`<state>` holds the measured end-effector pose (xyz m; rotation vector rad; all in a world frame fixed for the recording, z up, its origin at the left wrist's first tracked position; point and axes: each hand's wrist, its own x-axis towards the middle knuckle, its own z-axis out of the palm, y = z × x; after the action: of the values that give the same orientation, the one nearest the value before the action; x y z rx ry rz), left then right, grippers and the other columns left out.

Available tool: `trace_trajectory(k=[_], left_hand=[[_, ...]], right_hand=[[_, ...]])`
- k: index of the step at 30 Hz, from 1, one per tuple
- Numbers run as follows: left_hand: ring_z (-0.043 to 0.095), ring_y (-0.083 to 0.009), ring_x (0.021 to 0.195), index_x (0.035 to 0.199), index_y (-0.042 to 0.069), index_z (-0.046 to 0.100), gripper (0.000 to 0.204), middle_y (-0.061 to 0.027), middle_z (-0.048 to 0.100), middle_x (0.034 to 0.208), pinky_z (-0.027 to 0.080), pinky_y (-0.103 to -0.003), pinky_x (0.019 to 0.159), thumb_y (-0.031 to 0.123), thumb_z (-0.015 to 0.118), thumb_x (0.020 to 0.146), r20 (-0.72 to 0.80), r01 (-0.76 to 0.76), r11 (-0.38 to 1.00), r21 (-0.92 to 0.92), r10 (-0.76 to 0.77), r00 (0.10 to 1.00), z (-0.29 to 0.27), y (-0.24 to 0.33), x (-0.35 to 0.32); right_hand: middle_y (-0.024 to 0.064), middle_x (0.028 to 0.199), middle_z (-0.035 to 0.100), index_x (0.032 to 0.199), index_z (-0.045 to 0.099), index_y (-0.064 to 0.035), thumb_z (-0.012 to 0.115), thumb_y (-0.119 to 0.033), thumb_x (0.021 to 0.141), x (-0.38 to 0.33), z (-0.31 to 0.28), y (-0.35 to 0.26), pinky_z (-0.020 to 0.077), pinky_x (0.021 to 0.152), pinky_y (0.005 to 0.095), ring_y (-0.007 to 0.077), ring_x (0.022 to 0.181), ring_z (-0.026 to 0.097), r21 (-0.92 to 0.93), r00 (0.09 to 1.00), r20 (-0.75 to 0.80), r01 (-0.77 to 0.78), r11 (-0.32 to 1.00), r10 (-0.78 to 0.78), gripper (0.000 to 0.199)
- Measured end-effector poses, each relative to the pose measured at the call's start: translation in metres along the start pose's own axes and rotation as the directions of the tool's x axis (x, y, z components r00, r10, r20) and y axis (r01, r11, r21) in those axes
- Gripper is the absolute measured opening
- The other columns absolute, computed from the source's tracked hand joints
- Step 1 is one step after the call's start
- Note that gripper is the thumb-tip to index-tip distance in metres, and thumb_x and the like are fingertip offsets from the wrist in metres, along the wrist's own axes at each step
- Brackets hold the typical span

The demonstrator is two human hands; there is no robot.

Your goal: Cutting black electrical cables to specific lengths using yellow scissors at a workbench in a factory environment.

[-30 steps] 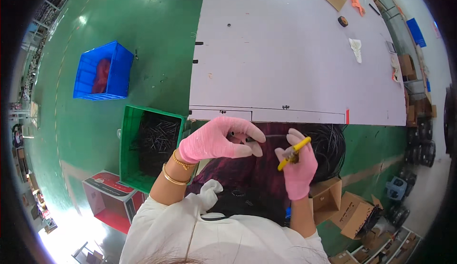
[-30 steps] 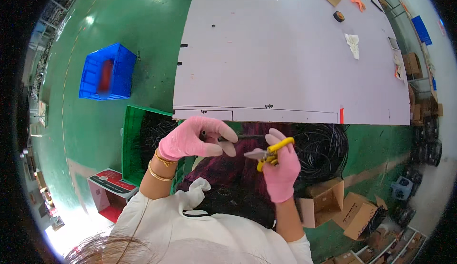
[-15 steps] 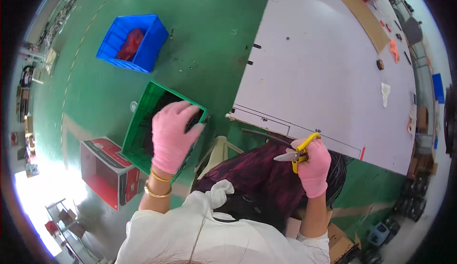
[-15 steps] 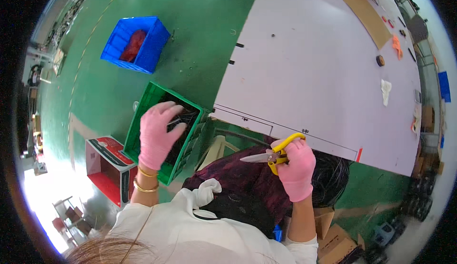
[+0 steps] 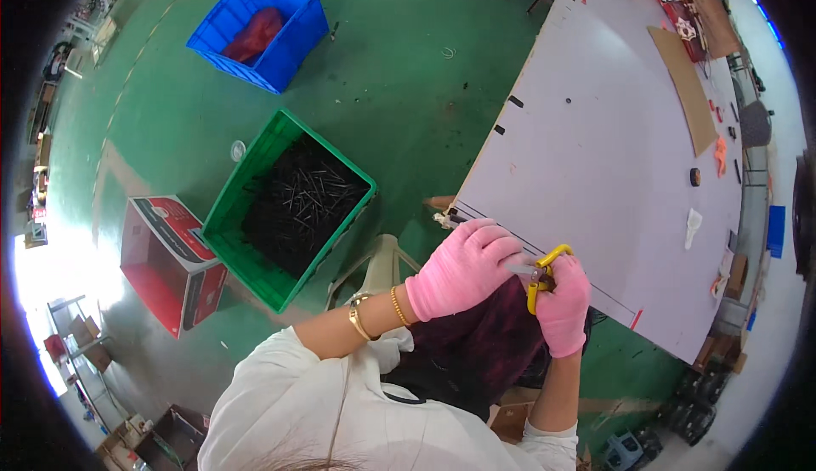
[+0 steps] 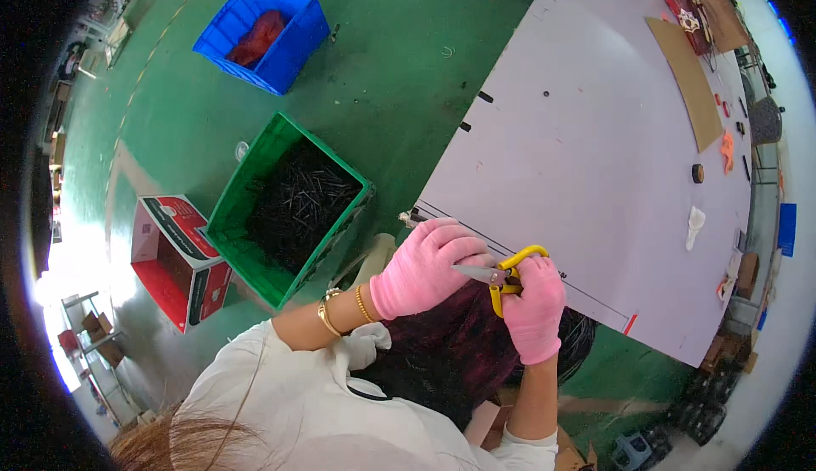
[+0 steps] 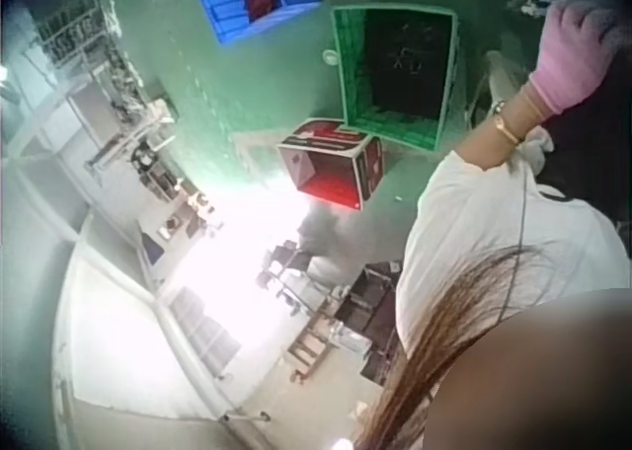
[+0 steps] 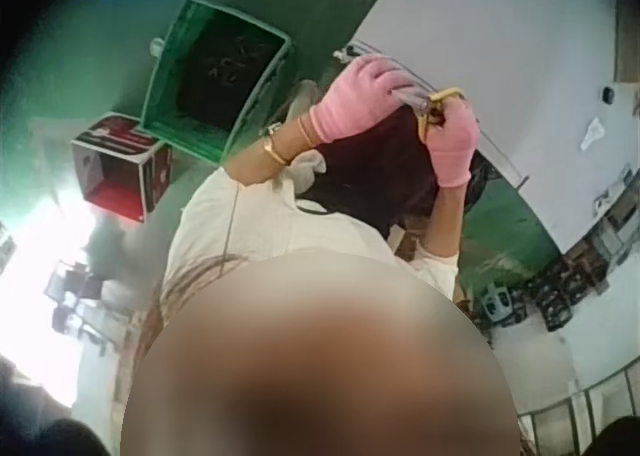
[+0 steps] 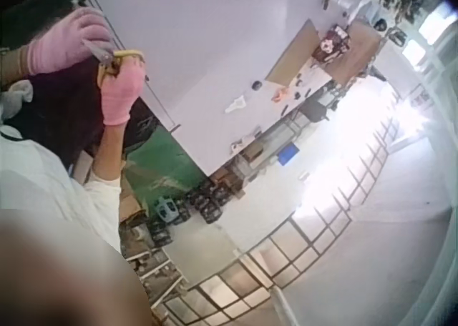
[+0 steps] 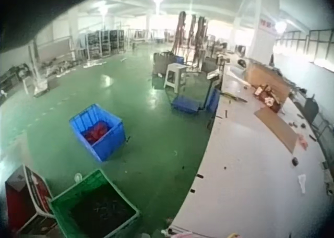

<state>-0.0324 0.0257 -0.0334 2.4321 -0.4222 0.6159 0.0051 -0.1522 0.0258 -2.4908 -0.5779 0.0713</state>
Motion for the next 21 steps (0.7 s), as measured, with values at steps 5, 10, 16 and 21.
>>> trace_trajectory(k=[5,10,16,21], left_hand=[[0.058,-0.0158,0.103,0.102,0.026,0.065,0.026,0.0055,0.059,0.103,0.047,-0.036,0.092,0.023,0.069,0.076,-0.001,-0.008,1.0,0.006,0.008,1.0,0.005,-0.005,0.001],[0.058,-0.016,0.103,0.1,0.026,0.064,0.023,0.0059,0.059,0.103,0.047,-0.036,0.091,0.023,0.067,0.078,0.006,-0.019,1.0,0.004,0.019,1.0,0.006,-0.008,0.0],[0.058,-0.0153,0.102,0.098,0.028,0.063,0.02,0.0068,0.059,0.101,0.047,-0.035,0.087,0.023,0.067,0.079,0.021,-0.022,0.999,0.023,0.022,1.0,0.008,-0.011,-0.001],[0.057,-0.0159,0.099,0.098,0.028,0.063,0.021,0.0072,0.059,0.101,0.047,-0.035,0.085,0.022,0.067,0.078,0.039,-0.033,0.999,-0.019,0.033,0.999,0.005,-0.012,0.003]], right_hand=[[0.0148,0.078,0.059,0.082,0.061,-0.0005,0.075,-0.006,0.074,0.002,0.0,0.002,0.047,0.065,0.0423,0.0354,0.074,0.056,-0.019,1.0,0.006,0.017,1.0,-0.017,0.017],[0.0152,0.078,0.059,0.083,0.063,-0.0014,0.074,-0.005,0.074,0.002,0.0,0.003,0.047,0.064,0.0411,0.035,0.073,0.056,-0.009,1.0,0.016,0.005,1.0,-0.005,0.016],[0.0149,0.078,0.058,0.084,0.063,-0.002,0.074,-0.004,0.073,0.002,-0.001,0.0,0.0468,0.064,0.0411,0.035,0.072,0.056,-0.008,1.0,0.025,-0.009,1.0,0.01,0.015],[0.015,0.079,0.059,0.083,0.061,-0.0022,0.074,-0.006,0.074,0.002,-0.003,0.002,0.0474,0.065,0.0418,0.0357,0.074,0.057,-0.054,1.0,0.029,0.005,0.999,-0.003,0.016]])
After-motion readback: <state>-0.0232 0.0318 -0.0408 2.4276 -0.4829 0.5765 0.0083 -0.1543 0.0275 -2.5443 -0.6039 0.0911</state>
